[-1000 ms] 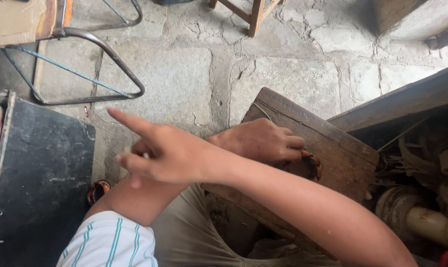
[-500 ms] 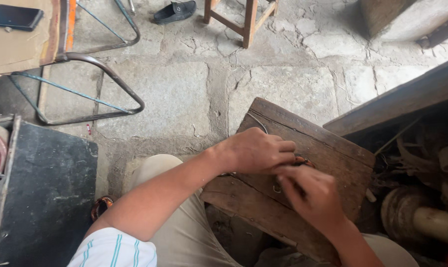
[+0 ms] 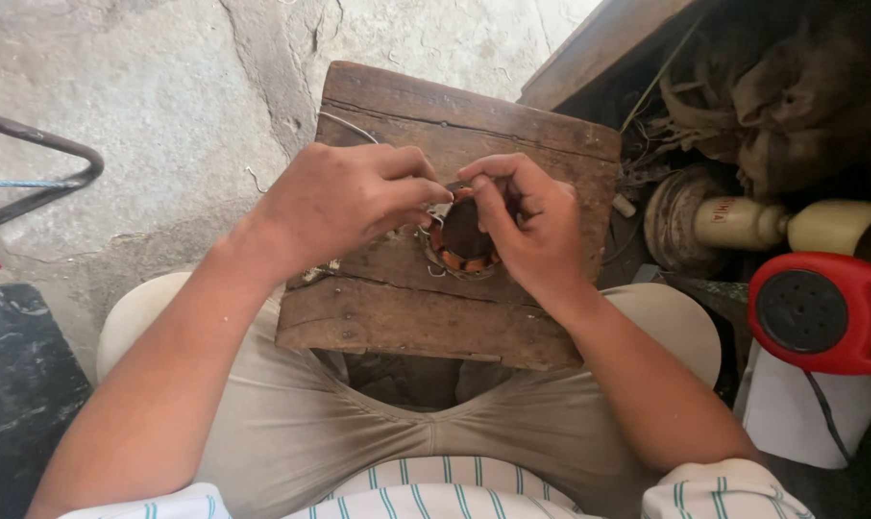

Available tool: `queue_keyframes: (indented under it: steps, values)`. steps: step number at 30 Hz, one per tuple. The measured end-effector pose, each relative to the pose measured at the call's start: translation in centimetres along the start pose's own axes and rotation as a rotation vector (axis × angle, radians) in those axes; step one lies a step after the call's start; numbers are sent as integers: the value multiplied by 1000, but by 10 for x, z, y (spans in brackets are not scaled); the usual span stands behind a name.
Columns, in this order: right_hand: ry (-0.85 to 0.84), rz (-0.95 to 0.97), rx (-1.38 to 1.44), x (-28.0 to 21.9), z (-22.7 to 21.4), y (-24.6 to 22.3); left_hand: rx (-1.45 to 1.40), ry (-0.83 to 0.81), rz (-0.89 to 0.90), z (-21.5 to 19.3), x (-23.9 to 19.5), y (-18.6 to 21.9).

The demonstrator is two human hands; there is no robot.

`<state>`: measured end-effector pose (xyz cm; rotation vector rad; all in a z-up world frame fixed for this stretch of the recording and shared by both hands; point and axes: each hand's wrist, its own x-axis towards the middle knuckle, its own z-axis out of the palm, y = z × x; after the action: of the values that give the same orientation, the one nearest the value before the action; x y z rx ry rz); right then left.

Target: The person sits on the floor and winds white string around a small circular object placed on a wooden stool. They repeatedly pull the string taut and wrap it around the object by hand.

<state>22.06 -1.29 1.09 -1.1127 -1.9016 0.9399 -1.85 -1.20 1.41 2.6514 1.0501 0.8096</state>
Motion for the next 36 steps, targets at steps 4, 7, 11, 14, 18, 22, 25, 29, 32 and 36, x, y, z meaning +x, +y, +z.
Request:
queue_keyframes:
  steps: [4, 7, 11, 14, 18, 22, 25, 29, 32, 36]
  values:
    - [34, -52, -123, -3, 4, -2, -7, 15, 17, 9, 2, 1]
    - [32, -144, -202, -1, 7, -6, 13, -2, 26, 7, 7, -1]
    - [73, -162, -229, -2, 12, -16, -41, -39, -20, 2, 7, 6]
    - [101, -91, -259, -4, 14, -18, -108, -58, -79, 8, 6, 9]
    - [99, -279, -298, -7, 15, -27, -145, -84, -113, 16, 5, 8]
    - [90, -509, -273, -10, 12, -55, -168, -49, -68, 19, 6, 5]
    - [40, -692, -209, -12, 15, -88, -249, -103, -113, 19, 2, 5]
    - [-39, -856, -155, -10, 19, -125, -349, -200, -179, 21, 2, 5]
    - [-89, -934, -130, -1, 27, -142, -348, -234, -134, 20, 6, 0]
    - [-232, -902, -84, -2, 53, -158, -516, -334, -177, 29, 0, 6]
